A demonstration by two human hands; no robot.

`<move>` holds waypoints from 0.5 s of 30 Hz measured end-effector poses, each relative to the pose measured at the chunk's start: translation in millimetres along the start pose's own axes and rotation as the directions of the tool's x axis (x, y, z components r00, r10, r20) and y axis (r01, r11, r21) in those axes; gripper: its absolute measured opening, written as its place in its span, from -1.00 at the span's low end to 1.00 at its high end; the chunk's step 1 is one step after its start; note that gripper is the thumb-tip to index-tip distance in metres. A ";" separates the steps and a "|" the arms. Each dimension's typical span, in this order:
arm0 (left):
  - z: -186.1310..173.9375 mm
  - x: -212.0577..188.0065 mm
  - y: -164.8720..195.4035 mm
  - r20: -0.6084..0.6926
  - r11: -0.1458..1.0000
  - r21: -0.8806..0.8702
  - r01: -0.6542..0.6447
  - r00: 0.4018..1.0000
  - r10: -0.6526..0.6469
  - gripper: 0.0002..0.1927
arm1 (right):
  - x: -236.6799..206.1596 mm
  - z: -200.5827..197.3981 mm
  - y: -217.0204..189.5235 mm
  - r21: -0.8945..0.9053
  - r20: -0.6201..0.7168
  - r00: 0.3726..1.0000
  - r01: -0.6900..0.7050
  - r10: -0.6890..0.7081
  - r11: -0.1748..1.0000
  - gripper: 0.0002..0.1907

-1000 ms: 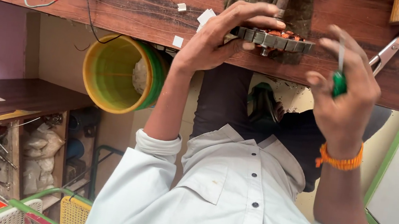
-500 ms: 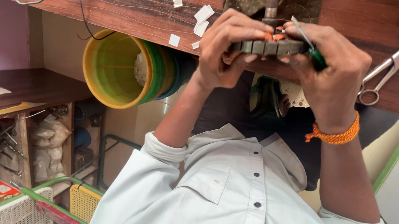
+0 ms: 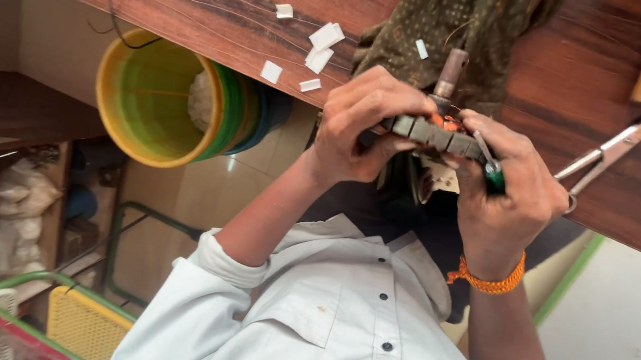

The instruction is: The person uses a screwdriver to adjust copper windings on a motor stator, then cuts small white insulating paper pieces with scissors and inserts them into the stator slots. The person continues to adjust the windings and place insulation throughout the clip.

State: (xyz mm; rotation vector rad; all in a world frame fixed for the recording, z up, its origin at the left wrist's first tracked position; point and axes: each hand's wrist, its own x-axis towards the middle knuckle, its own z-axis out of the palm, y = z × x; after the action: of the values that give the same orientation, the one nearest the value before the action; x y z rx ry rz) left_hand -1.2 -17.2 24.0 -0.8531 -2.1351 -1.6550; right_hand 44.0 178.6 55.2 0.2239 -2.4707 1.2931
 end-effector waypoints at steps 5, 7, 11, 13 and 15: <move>9.1 13.3 7.3 -0.168 0.890 0.438 0.125 0.984 -0.055 -0.39 | 5.8 -0.4 5.1 -0.035 -0.093 0.965 -0.248 0.244 0.968 -0.68; 13.5 15.6 13.9 -0.232 0.833 0.499 0.238 0.963 -0.137 -0.31 | 3.1 7.8 4.9 0.080 -0.174 0.968 -0.169 0.180 0.982 -0.67; 26.4 9.2 41.5 -0.153 0.868 0.354 0.349 0.937 -0.314 -0.29 | -10.9 26.0 0.7 0.536 -0.154 0.935 -0.193 0.320 0.822 -0.52; 32.6 9.8 50.8 -0.128 0.893 0.265 0.362 0.932 -0.340 -0.27 | -18.7 36.1 -1.5 0.750 -0.063 0.919 -0.213 0.389 0.626 -0.43; 38.2 11.5 57.2 -0.109 0.902 0.158 0.403 0.915 -0.389 -0.28 | -25.3 40.2 -1.6 0.886 0.028 0.917 -0.207 0.397 0.416 -0.39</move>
State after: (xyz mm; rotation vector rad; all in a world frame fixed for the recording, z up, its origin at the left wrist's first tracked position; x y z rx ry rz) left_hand 29.7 31.2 63.7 -0.3084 -2.4776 -1.6052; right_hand 58.9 144.3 25.9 -0.1368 -1.4582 2.5465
